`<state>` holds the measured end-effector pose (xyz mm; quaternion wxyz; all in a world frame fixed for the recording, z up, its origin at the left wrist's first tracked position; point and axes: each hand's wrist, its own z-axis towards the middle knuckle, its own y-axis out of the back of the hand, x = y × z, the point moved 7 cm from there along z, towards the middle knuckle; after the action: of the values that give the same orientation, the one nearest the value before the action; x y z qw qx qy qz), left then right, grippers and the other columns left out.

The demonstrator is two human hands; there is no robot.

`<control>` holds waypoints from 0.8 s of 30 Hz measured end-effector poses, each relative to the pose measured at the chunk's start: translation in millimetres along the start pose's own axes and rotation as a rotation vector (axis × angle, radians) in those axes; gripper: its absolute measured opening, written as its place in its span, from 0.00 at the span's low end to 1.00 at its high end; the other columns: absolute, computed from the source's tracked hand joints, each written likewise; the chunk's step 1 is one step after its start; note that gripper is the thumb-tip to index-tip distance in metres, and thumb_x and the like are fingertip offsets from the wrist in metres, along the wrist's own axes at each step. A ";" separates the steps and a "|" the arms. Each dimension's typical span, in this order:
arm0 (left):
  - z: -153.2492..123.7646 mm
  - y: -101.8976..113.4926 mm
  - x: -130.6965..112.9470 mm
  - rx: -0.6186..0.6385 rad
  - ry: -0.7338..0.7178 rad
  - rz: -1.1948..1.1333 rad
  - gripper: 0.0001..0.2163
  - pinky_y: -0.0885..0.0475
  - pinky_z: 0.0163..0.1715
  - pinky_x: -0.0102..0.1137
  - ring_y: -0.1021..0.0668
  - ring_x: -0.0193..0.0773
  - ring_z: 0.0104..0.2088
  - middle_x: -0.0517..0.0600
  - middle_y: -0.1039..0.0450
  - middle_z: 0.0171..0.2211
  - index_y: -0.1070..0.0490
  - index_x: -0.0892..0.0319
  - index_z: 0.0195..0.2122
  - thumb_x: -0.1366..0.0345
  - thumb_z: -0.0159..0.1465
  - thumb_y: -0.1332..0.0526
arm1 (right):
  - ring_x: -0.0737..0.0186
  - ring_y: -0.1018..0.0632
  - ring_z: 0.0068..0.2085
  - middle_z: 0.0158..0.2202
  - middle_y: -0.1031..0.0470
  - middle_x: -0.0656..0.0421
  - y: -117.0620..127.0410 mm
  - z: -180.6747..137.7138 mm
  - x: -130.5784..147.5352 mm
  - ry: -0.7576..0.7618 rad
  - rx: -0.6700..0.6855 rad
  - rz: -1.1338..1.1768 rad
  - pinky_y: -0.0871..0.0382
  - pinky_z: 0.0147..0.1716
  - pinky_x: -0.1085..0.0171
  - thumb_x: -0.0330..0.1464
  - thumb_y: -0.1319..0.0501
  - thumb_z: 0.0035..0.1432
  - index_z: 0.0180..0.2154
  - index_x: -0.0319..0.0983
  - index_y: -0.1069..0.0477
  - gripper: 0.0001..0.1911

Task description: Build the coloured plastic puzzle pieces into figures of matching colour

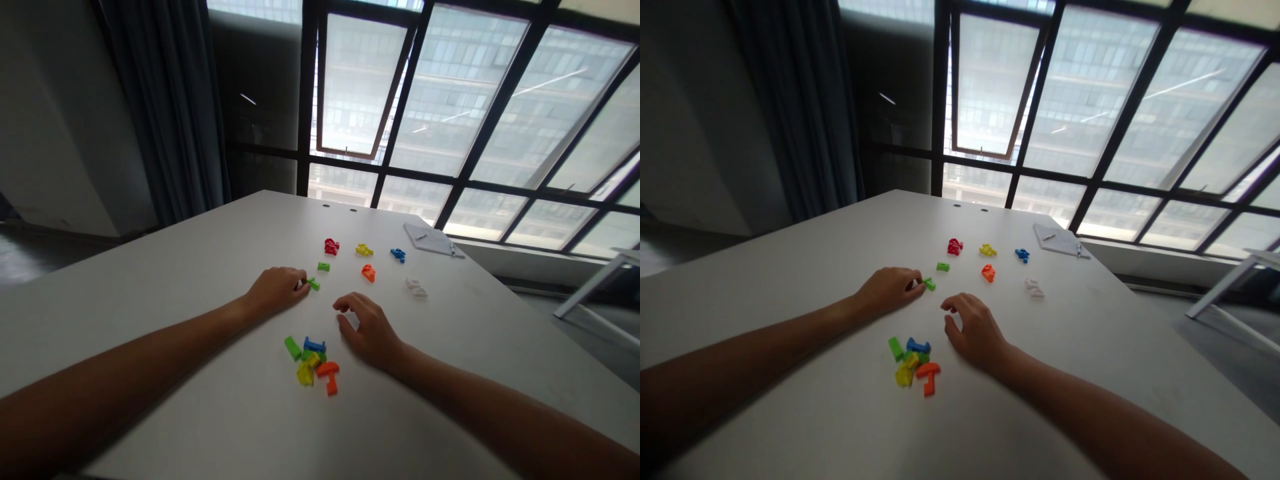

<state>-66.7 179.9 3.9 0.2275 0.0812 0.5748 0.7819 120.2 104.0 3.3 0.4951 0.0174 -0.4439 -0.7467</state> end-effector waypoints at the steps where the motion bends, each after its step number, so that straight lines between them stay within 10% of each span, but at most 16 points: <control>1: 3.1 -2.1 6.5 0.007 0.047 0.004 0.15 0.39 0.28 0.29 0.23 0.40 0.29 0.50 0.21 0.31 0.23 0.55 0.39 0.51 0.68 0.44 | 0.57 0.24 0.40 0.39 0.24 0.55 -2.1 0.3 0.8 0.007 0.028 -0.008 0.28 0.42 0.57 0.24 0.41 0.59 0.42 0.41 0.29 0.10; 15: 5.4 -13.9 17.9 0.088 0.005 -0.110 0.20 0.40 0.27 0.29 0.23 0.38 0.31 0.45 0.21 0.33 0.27 0.44 0.58 0.51 0.69 0.46 | 0.58 0.23 0.40 0.38 0.21 0.56 -2.0 -5.1 22.2 0.221 0.140 0.120 0.30 0.44 0.56 0.22 0.42 0.60 0.41 0.41 0.26 0.11; 24: -0.4 -11.7 5.1 0.088 -0.143 -0.141 0.16 0.35 0.33 0.28 0.22 0.38 0.34 0.45 0.20 0.35 0.22 0.47 0.51 0.54 0.70 0.45 | 0.56 0.22 0.44 0.43 0.20 0.54 -10.3 -4.4 29.2 0.282 0.297 0.164 0.32 0.47 0.56 0.30 0.37 0.63 0.45 0.40 0.24 0.09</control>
<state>-68.3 184.6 -7.9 0.3184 0.1060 0.5950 0.7303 99.9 80.3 5.7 0.6033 0.1585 -0.4752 -0.6205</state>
